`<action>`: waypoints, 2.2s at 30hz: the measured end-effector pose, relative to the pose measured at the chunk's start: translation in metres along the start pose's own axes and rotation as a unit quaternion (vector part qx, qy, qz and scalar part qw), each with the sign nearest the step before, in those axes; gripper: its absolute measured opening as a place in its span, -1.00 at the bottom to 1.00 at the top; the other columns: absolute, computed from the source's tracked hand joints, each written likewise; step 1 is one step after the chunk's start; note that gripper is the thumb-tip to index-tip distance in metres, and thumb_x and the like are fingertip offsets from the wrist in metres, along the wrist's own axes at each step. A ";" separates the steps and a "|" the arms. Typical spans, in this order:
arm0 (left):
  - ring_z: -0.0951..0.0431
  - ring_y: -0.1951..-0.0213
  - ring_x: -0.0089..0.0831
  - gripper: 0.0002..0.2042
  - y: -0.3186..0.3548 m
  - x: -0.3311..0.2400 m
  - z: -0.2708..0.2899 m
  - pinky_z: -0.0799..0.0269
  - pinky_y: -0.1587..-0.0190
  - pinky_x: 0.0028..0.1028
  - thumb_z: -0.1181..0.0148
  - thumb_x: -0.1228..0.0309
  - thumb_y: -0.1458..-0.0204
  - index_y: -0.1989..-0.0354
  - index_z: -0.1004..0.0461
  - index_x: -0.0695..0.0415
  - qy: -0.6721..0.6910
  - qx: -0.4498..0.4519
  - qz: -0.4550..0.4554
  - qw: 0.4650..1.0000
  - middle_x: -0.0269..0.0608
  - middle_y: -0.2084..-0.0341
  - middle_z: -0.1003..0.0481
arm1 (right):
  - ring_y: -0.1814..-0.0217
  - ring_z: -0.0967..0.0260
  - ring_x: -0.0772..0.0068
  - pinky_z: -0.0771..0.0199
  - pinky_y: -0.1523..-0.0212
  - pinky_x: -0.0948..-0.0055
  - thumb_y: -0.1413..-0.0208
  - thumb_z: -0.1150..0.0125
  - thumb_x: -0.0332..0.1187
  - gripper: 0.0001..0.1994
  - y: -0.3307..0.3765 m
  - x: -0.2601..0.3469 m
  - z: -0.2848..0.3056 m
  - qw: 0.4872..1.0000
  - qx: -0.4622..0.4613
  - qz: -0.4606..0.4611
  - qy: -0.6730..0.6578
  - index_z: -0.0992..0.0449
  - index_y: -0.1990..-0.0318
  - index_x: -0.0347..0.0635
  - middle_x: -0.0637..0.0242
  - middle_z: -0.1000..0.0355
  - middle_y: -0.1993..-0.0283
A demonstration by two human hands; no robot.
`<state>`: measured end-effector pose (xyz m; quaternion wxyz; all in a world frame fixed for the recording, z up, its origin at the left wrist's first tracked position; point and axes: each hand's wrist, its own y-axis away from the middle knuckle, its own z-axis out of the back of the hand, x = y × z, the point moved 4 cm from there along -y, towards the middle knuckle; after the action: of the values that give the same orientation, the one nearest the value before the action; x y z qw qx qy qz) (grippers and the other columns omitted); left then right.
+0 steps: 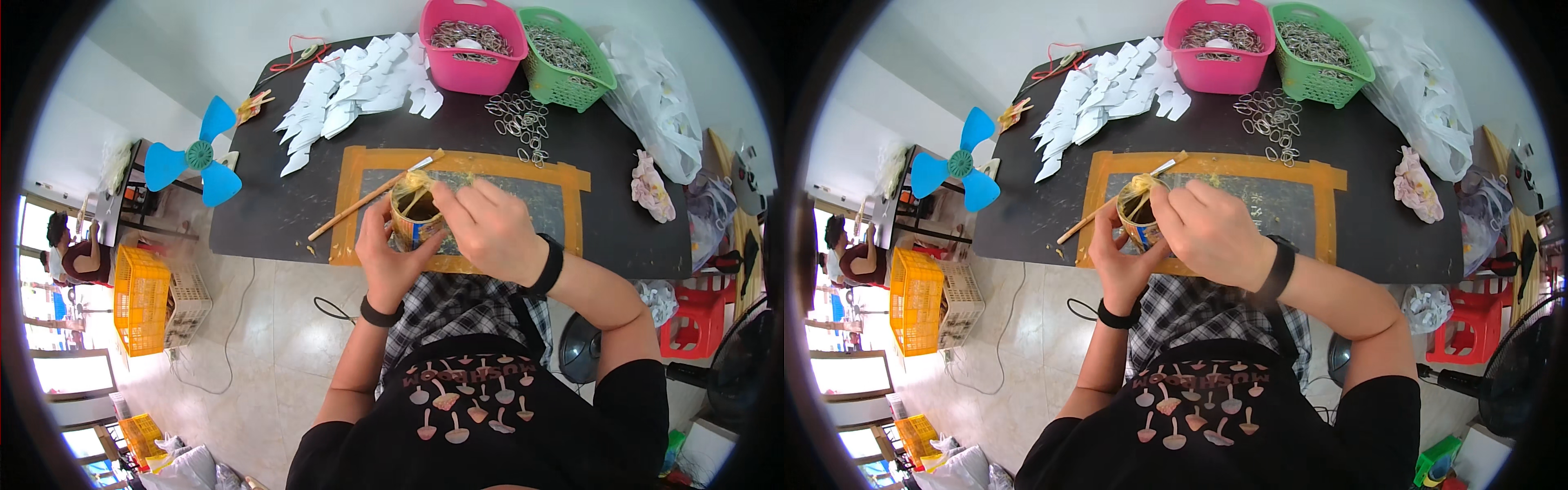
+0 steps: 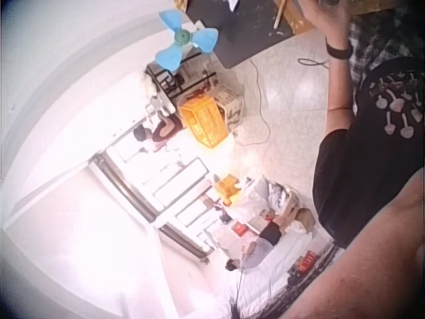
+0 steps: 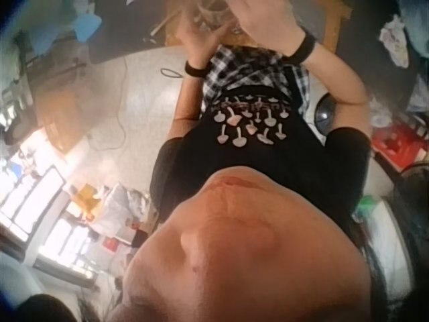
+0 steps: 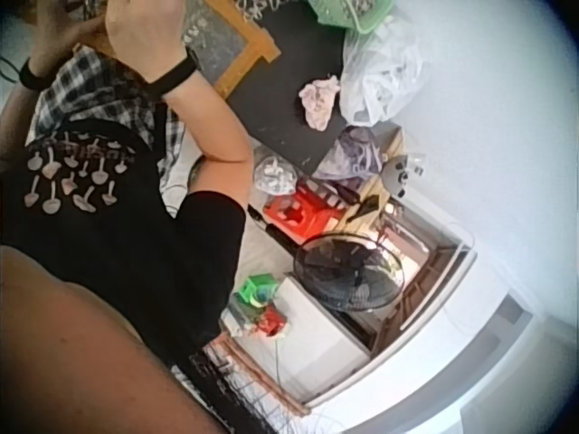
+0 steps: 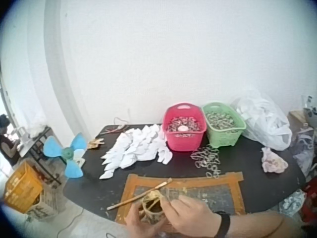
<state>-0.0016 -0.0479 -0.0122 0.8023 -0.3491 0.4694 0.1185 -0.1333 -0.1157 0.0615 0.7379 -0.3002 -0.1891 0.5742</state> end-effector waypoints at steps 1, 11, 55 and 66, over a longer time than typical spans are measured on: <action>-0.55 0.19 -0.33 -0.36 0.001 0.000 -0.001 -0.53 0.19 -0.42 -0.54 0.44 0.37 0.04 -0.37 0.25 0.002 0.001 -0.001 1.000 -0.13 0.22 -0.47 | 0.48 -0.25 0.45 -0.33 0.50 0.53 0.28 -0.18 -0.41 -0.54 0.005 -0.001 -0.002 1.000 -0.011 0.026 0.011 -0.48 0.11 -0.41 0.37 -0.24 0.51; -0.53 0.27 -0.26 -0.35 0.000 -0.005 -0.005 -0.48 0.24 -0.41 -0.54 0.40 0.41 0.04 -0.39 0.21 -0.051 0.007 -0.026 0.998 -0.12 0.30 -0.45 | 0.60 -0.20 0.31 -0.20 0.60 0.39 0.19 -0.28 -0.64 -0.63 0.027 -0.020 -0.027 0.964 -0.180 -0.108 -0.165 -0.53 0.11 -0.32 0.29 -0.25 0.58; -0.47 0.00 -0.43 -0.12 -0.020 0.017 0.010 -0.39 -0.03 -0.40 -0.60 0.39 0.42 -0.17 -0.20 0.19 -0.008 0.113 -0.001 0.994 -0.21 0.00 -0.41 | 0.45 -0.41 0.02 -0.43 0.41 0.25 0.02 -0.16 -0.44 -0.89 -0.031 -0.051 0.009 0.951 0.002 -0.094 -0.295 -0.53 0.46 -0.29 0.11 -0.45 0.51; -0.52 0.11 -0.35 -0.29 -0.014 0.018 0.008 -0.45 0.11 -0.37 -0.53 0.39 0.32 -0.09 -0.29 0.18 0.023 0.100 0.027 0.994 -0.16 0.09 -0.49 | 0.69 -0.01 0.80 0.01 0.70 0.69 -0.12 -0.14 -0.38 -0.82 -0.025 -0.076 -0.063 0.664 0.285 -0.316 -0.615 -0.61 0.37 -0.29 0.57 -0.26 0.65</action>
<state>0.0202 -0.0553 -0.0187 0.8186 -0.2573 0.5065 0.0845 -0.0962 -0.2071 0.0355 0.6404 0.4240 -0.5108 0.3862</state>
